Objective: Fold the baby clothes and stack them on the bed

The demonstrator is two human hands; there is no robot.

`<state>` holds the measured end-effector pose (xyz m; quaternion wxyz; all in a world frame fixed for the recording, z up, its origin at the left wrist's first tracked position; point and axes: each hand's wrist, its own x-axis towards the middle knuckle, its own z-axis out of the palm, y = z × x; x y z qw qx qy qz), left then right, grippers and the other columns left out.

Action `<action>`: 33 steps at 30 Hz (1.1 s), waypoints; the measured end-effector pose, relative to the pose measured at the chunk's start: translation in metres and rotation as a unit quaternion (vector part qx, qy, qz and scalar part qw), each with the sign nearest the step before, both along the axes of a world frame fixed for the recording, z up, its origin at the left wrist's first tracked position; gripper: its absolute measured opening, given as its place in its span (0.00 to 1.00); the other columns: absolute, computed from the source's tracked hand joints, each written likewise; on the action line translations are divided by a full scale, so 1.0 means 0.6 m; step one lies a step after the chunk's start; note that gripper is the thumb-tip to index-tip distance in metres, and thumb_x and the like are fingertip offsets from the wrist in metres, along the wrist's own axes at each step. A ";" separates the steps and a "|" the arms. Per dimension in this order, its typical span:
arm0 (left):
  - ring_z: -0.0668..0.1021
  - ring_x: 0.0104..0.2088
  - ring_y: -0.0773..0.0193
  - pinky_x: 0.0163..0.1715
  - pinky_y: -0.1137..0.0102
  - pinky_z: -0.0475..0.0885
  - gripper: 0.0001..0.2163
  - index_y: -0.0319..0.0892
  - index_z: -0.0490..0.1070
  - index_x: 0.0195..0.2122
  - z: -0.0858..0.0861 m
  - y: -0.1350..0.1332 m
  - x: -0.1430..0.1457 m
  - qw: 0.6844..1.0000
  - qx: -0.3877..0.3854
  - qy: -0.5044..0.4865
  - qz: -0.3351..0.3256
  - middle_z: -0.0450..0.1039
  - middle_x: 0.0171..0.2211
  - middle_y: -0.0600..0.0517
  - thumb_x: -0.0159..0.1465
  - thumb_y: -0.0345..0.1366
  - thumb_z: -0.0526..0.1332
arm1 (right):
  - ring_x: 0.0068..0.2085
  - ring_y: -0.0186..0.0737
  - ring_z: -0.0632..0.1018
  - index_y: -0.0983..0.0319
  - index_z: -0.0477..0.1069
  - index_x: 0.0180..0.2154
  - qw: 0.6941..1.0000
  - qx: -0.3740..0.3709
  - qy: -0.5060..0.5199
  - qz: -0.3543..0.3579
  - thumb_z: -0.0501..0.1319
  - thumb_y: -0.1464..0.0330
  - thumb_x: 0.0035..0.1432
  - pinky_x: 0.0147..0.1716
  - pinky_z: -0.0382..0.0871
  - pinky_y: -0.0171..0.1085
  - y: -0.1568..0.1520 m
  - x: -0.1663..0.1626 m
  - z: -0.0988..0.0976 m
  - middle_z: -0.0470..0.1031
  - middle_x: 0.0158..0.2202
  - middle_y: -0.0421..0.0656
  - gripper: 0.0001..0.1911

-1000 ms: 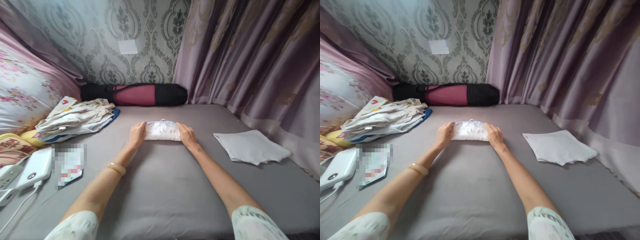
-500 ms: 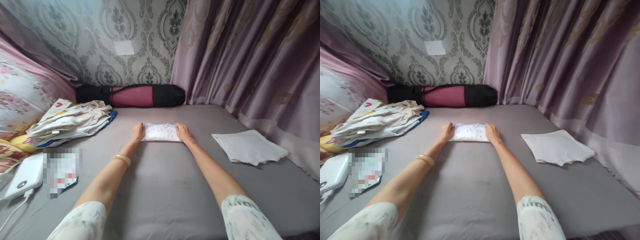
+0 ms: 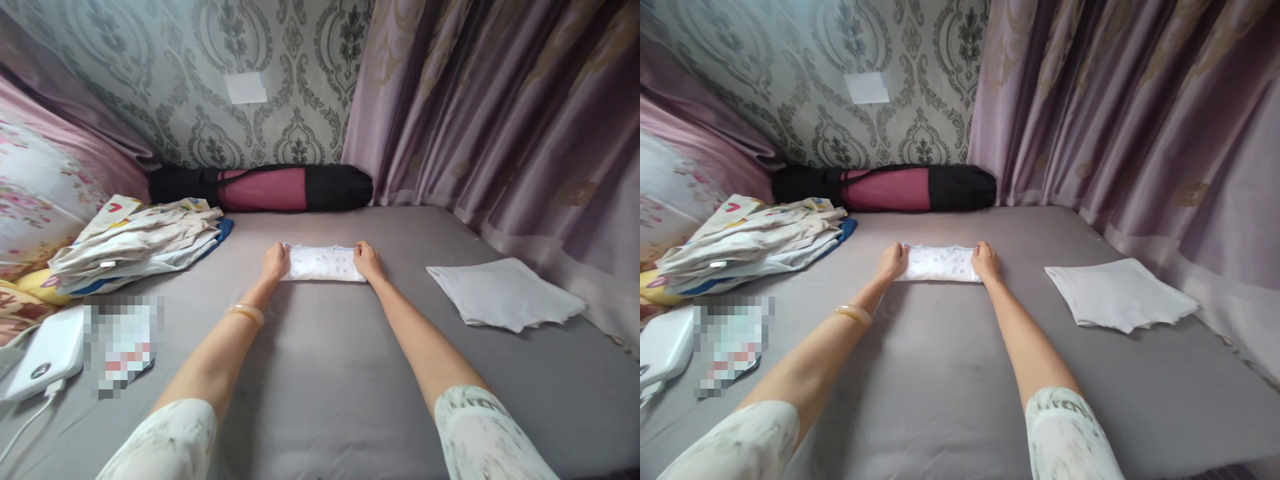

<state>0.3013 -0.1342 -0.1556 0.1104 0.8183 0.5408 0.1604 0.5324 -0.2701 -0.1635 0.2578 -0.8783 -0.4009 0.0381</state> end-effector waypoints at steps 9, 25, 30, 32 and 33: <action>0.77 0.49 0.52 0.44 0.65 0.69 0.14 0.39 0.68 0.46 -0.013 0.007 0.003 1.000 0.002 -0.004 0.014 0.75 0.46 0.38 0.70 0.40 0.48 | 0.51 0.46 0.75 0.63 0.70 0.52 0.997 -0.043 -0.061 0.012 0.47 0.67 0.68 0.47 0.67 0.40 0.000 0.001 0.001 0.74 0.50 0.53 0.18; 0.75 0.51 0.50 0.48 0.62 0.68 0.15 0.35 0.67 0.50 0.015 -0.001 0.000 0.997 -0.028 -0.046 0.052 0.73 0.48 0.35 0.68 0.39 0.51 | 0.48 0.45 0.77 0.61 0.74 0.49 0.999 -0.036 0.013 0.007 0.47 0.67 0.67 0.44 0.68 0.38 0.001 0.017 0.019 0.78 0.47 0.51 0.19; 0.70 0.56 0.50 0.54 0.58 0.64 0.16 0.39 0.66 0.54 0.026 -0.059 0.011 0.996 0.061 -0.037 -0.057 0.69 0.55 0.39 0.69 0.39 0.50 | 0.59 0.47 0.69 0.66 0.67 0.58 0.992 0.033 -0.094 0.071 0.44 0.70 0.67 0.56 0.62 0.45 -0.012 -0.041 0.039 0.68 0.60 0.55 0.23; 0.67 0.59 0.52 0.57 0.58 0.62 0.17 0.40 0.65 0.56 0.026 -0.086 0.023 0.989 0.056 -0.029 -0.132 0.67 0.58 0.41 0.70 0.39 0.50 | 0.65 0.46 0.62 0.64 0.64 0.60 0.980 0.014 -0.113 0.161 0.44 0.70 0.67 0.62 0.54 0.47 -0.013 -0.084 0.045 0.61 0.66 0.50 0.24; 0.65 0.62 0.52 0.60 0.57 0.59 0.17 0.40 0.64 0.57 0.025 -0.097 0.030 0.986 0.050 -0.022 -0.158 0.66 0.60 0.42 0.70 0.39 0.49 | 0.67 0.46 0.57 0.63 0.63 0.62 0.974 0.001 -0.116 0.196 0.44 0.70 0.68 0.64 0.48 0.50 -0.013 -0.104 0.046 0.58 0.67 0.48 0.24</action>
